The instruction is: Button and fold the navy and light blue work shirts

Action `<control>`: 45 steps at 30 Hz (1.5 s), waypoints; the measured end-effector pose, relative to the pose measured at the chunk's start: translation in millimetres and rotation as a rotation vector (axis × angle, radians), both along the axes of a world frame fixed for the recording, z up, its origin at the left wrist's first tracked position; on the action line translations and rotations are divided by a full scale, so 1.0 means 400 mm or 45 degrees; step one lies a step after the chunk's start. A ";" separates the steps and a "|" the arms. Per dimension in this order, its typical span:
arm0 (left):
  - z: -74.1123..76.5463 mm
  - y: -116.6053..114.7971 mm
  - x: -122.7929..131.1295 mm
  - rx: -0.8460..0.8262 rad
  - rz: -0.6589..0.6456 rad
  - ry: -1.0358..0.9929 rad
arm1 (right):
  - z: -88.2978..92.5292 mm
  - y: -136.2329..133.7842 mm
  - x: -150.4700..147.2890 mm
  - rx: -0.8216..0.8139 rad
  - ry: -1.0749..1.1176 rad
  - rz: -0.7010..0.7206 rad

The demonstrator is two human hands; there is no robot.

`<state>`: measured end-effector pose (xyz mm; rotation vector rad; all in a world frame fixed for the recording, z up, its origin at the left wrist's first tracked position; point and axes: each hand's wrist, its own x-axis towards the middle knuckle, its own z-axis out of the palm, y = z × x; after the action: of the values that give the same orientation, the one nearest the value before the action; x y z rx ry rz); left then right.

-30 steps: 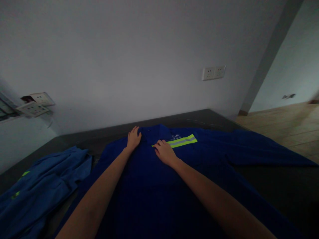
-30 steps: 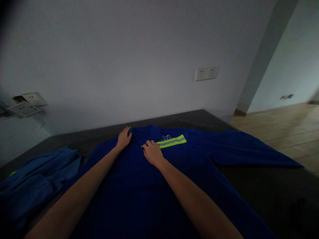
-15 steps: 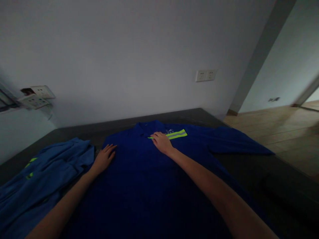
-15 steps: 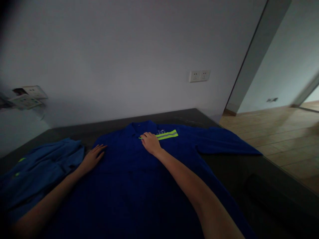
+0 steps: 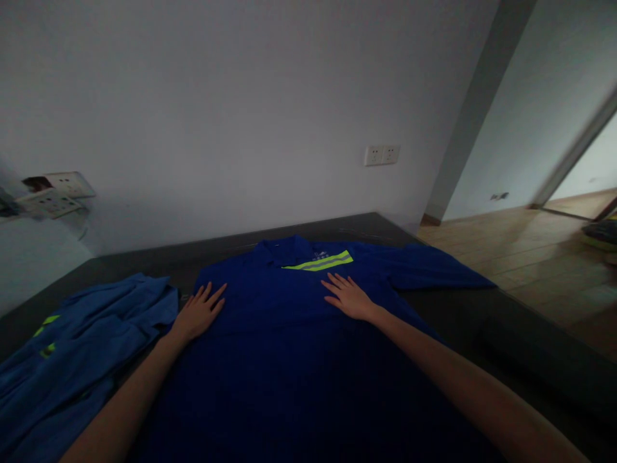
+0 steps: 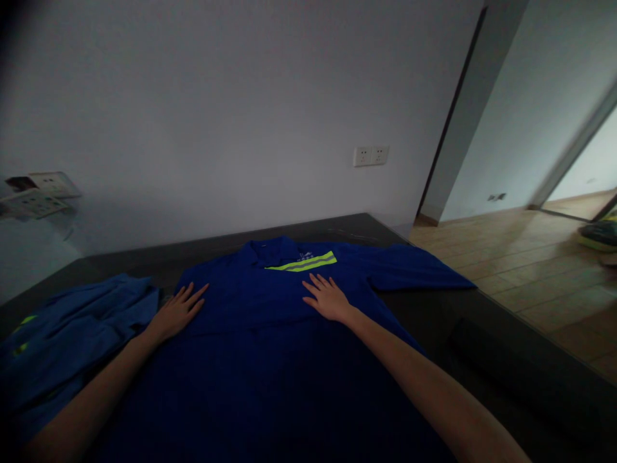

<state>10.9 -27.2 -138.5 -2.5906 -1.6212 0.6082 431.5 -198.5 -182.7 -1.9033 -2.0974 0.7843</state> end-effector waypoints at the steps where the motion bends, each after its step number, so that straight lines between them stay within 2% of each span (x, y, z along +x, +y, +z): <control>1: -0.004 0.003 -0.004 -0.002 -0.003 -0.002 | -0.001 0.002 -0.001 -0.011 -0.009 0.003; 5: -0.007 0.002 -0.012 0.010 -0.029 -0.030 | -0.002 0.006 -0.002 -0.025 -0.026 0.012; 9: 0.014 -0.014 -0.001 -0.023 -0.026 -0.067 | -0.002 0.004 -0.003 -0.028 -0.028 0.005; 16: 0.028 -0.027 0.018 0.009 -0.201 -0.095 | 0.018 -0.006 -0.005 0.051 0.045 -0.061; 18: 0.035 -0.021 0.023 -0.041 -0.237 -0.067 | 0.024 -0.011 -0.004 0.095 0.096 -0.099; 21: 0.065 -0.008 0.057 -0.078 -0.126 0.026 | 0.031 -0.022 0.002 0.165 0.181 -0.149; 23: 0.091 -0.006 0.113 0.024 -0.041 0.024 | 0.036 -0.033 0.012 0.213 0.258 -0.184; 25: 0.115 -0.016 0.202 0.105 -0.046 -0.092 | 0.043 -0.045 0.031 0.255 0.356 -0.235; 30: 0.144 -0.097 0.513 -0.188 -0.311 -0.434 | 0.073 -0.084 0.110 0.249 0.642 -0.418; 33: 0.125 -0.172 0.698 -0.409 -0.443 -0.560 | 0.088 -0.115 0.166 0.135 0.795 -0.520; 36: 0.072 -0.263 0.842 -0.559 -0.507 -0.642 | 0.095 -0.155 0.218 0.043 0.924 -0.678; 38: 0.029 -0.324 0.903 -0.559 -0.476 -0.684 | 0.101 -0.189 0.248 -0.022 1.043 -0.847; 40: -0.010 -0.374 0.934 -0.520 -0.483 -0.720 | 0.111 -0.228 0.275 -0.088 1.173 -1.014; 42: -0.039 -0.405 0.941 -0.492 -0.522 -0.736 | 0.124 -0.269 0.301 -0.148 1.298 -1.145; 45: -0.061 -0.417 0.933 -0.465 -0.599 -0.761 | 0.140 -0.326 0.339 -0.201 1.488 -1.344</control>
<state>384.1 -194.0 -163.0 -3.5024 -0.9508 0.0982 567.1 -329.1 -126.8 -1.5734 -0.2910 1.2619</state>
